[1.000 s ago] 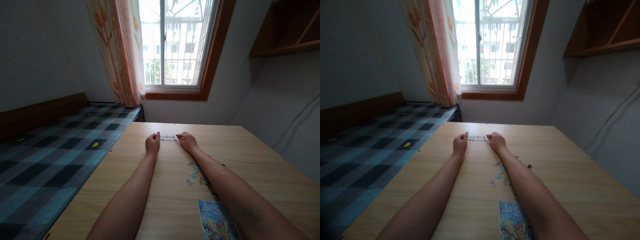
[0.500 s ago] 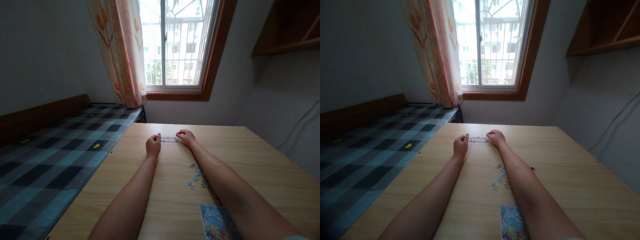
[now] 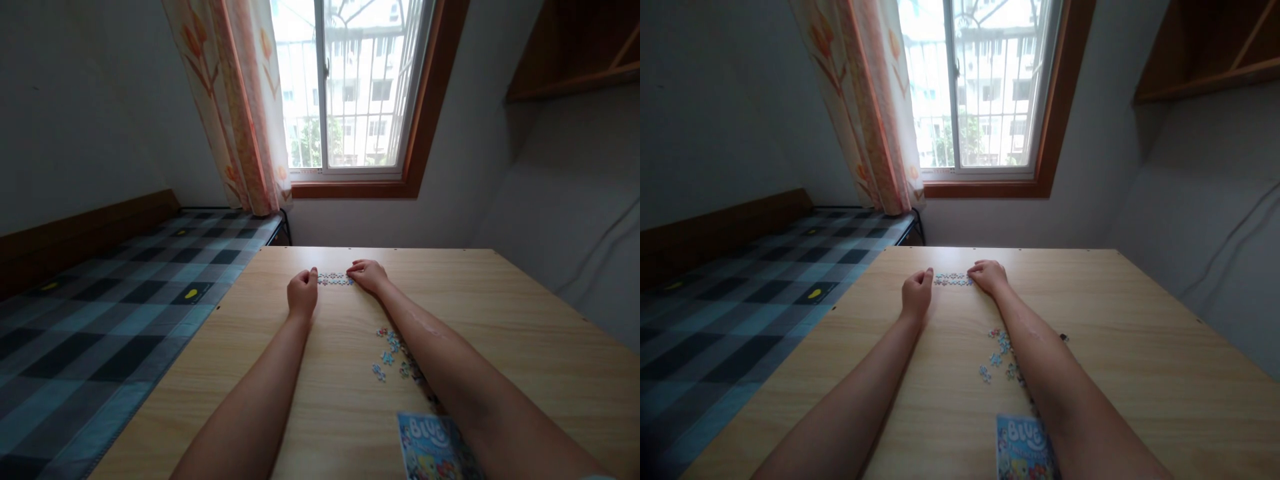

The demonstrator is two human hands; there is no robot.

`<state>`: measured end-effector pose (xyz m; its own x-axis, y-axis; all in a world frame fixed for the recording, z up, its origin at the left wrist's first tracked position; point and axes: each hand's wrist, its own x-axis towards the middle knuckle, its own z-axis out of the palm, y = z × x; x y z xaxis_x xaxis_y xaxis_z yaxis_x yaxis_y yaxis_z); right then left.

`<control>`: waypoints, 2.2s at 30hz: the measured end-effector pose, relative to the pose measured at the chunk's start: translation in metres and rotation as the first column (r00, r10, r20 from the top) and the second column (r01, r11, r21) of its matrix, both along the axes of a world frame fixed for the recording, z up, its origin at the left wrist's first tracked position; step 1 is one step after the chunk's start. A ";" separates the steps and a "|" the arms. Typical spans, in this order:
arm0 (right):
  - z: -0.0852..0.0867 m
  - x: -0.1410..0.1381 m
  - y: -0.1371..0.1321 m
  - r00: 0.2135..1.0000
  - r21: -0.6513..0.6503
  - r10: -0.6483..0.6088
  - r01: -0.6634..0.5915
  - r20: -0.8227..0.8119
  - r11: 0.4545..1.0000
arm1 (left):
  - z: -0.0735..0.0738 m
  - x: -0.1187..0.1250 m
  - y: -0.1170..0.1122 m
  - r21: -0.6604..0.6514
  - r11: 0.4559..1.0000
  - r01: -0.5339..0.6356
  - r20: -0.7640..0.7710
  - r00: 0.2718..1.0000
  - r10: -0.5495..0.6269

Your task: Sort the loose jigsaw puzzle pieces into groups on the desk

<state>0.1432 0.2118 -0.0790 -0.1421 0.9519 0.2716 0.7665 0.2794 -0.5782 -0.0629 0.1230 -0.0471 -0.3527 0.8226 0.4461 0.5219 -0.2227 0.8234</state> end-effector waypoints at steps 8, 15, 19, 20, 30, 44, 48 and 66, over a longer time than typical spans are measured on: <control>-0.001 0.001 0.001 1.000 0.009 0.009 -0.009 0.001 1.000 | -0.001 0.000 0.002 -0.003 1.000 -0.002 -0.011 1.000 0.002; -0.001 -0.007 -0.010 0.999 0.194 0.023 -0.032 0.047 0.980 | -0.001 0.000 0.001 -0.006 1.000 -0.004 -0.007 1.000 0.004; 0.000 -0.010 -0.012 0.990 0.175 0.103 -0.119 0.102 0.977 | -0.001 0.001 0.001 -0.009 1.000 -0.002 0.000 1.000 0.002; 0.001 -0.010 -0.012 0.988 0.162 0.111 -0.128 0.110 0.978 | -0.001 0.001 0.001 -0.013 1.000 -0.003 0.001 1.000 0.003; -0.001 -0.008 -0.010 0.989 0.152 0.125 -0.136 0.084 0.979 | -0.002 0.000 0.001 -0.009 1.000 -0.002 -0.012 1.000 0.002; 0.008 -0.016 -0.020 0.921 0.016 0.260 -0.277 0.290 0.961 | -0.004 0.000 0.002 -0.003 1.000 -0.009 -0.013 1.000 0.009; 0.010 -0.015 -0.020 0.920 -0.006 0.262 -0.272 0.292 0.962 | -0.003 0.000 0.001 -0.009 1.000 -0.006 -0.014 1.000 0.006; 0.010 -0.015 -0.022 0.924 0.029 0.275 -0.292 0.266 0.956 | -0.002 0.001 0.001 -0.012 1.000 0.003 -0.004 1.000 -0.003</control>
<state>0.1282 0.1901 -0.0693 -0.4765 0.8425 0.2514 0.7689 0.5380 -0.3455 -0.0621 0.1239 -0.0494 -0.3484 0.8290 0.4375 0.5249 -0.2142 0.8238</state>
